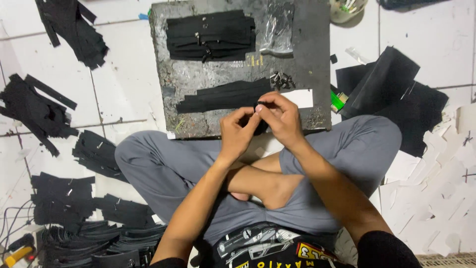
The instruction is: Attaching metal zipper sliders to black zipper tape strips
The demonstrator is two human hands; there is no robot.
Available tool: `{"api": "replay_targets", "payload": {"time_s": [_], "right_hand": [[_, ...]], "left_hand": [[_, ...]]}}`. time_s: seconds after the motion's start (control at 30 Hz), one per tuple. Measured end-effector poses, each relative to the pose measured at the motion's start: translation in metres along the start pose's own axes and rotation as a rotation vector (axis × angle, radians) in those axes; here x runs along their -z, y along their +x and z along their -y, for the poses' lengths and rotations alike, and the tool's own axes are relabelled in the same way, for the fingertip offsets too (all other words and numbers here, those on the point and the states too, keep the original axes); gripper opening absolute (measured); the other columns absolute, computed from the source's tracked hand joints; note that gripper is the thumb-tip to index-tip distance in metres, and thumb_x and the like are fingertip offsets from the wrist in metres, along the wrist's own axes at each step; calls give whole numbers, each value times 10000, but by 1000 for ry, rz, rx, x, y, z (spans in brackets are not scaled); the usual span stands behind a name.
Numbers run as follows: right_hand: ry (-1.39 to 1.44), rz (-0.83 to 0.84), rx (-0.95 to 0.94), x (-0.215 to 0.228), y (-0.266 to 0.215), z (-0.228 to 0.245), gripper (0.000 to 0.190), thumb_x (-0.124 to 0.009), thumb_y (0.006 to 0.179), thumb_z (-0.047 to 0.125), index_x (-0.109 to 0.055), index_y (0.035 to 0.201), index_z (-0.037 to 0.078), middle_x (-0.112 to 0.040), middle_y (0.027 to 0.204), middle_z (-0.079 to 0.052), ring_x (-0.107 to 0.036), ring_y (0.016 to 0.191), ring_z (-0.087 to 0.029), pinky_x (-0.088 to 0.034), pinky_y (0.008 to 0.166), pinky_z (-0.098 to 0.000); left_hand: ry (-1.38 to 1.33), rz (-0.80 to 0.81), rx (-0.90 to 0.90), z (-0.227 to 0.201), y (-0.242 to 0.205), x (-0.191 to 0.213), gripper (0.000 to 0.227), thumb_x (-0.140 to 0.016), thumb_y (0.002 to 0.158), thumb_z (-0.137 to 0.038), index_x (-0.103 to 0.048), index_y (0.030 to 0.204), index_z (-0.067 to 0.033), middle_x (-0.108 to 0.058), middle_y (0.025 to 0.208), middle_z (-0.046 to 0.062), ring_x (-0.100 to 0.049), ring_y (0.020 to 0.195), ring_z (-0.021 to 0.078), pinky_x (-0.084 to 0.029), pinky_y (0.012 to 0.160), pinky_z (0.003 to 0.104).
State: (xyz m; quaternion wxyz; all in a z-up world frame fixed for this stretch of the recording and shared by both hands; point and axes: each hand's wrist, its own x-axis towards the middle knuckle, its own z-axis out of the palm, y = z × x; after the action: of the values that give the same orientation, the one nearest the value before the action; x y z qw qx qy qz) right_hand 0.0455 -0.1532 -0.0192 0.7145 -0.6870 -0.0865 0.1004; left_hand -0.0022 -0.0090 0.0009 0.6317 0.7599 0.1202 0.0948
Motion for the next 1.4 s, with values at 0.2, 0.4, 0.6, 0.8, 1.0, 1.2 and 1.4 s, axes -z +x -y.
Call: {"api": "replay_targets", "payload": {"time_s": [0.2,0.4,0.6,0.8,1.0,1.2,1.4], "right_hand": [[21,12,-57,0,-3,-1,163,-728,958,102,-697,1010,-50,-661,976,-141,-638,863,-135,-603,768,-302],[-29,6,-100,-2,-4,0,202,-742,940,145,-692,1032,-28,-661,1038,-146,-613,909,-153,-590,828,-341],[1,22,-68,7,1,7,192,-745,948,162,-693,1024,-6,-667,1021,-117,-635,930,-136,-589,806,-282],[-97,93,-66,11,-3,17,157,-753,931,156,-737,1007,20,-656,793,-47,-605,769,-92,-575,685,-263],[-218,145,-40,5,-5,28,153,-773,891,136,-734,985,21,-649,697,-65,-583,672,-103,-528,593,-274],[-295,203,-15,10,0,27,127,-781,852,127,-750,942,42,-665,683,-79,-611,658,-136,-509,584,-306],[-65,263,-151,8,1,28,223,-689,911,100,-727,1109,6,-711,722,-92,-640,658,-121,-535,623,-265]], "left_hand": [[-26,-25,48,17,-4,-2,44,-777,897,-134,-805,863,-135,-708,637,60,-555,690,58,-487,579,293],[-32,-32,98,23,-4,-4,59,-799,896,-150,-819,840,-153,-704,604,27,-578,632,45,-497,568,253],[30,51,-8,6,6,12,52,-777,906,-132,-807,939,-107,-751,743,151,-718,703,251,-545,629,383],[-60,111,-94,-6,16,29,122,-787,903,-125,-806,1023,-111,-775,839,97,-727,812,196,-578,724,356],[-44,137,-104,5,15,33,26,-798,888,-101,-814,905,-112,-769,744,64,-724,712,165,-560,636,311],[-109,41,41,16,14,30,37,-776,893,-96,-798,902,-124,-738,715,42,-637,728,83,-558,657,294],[-158,-16,164,15,20,34,36,-750,924,-109,-780,920,-90,-711,711,43,-617,736,93,-560,668,292]]}}
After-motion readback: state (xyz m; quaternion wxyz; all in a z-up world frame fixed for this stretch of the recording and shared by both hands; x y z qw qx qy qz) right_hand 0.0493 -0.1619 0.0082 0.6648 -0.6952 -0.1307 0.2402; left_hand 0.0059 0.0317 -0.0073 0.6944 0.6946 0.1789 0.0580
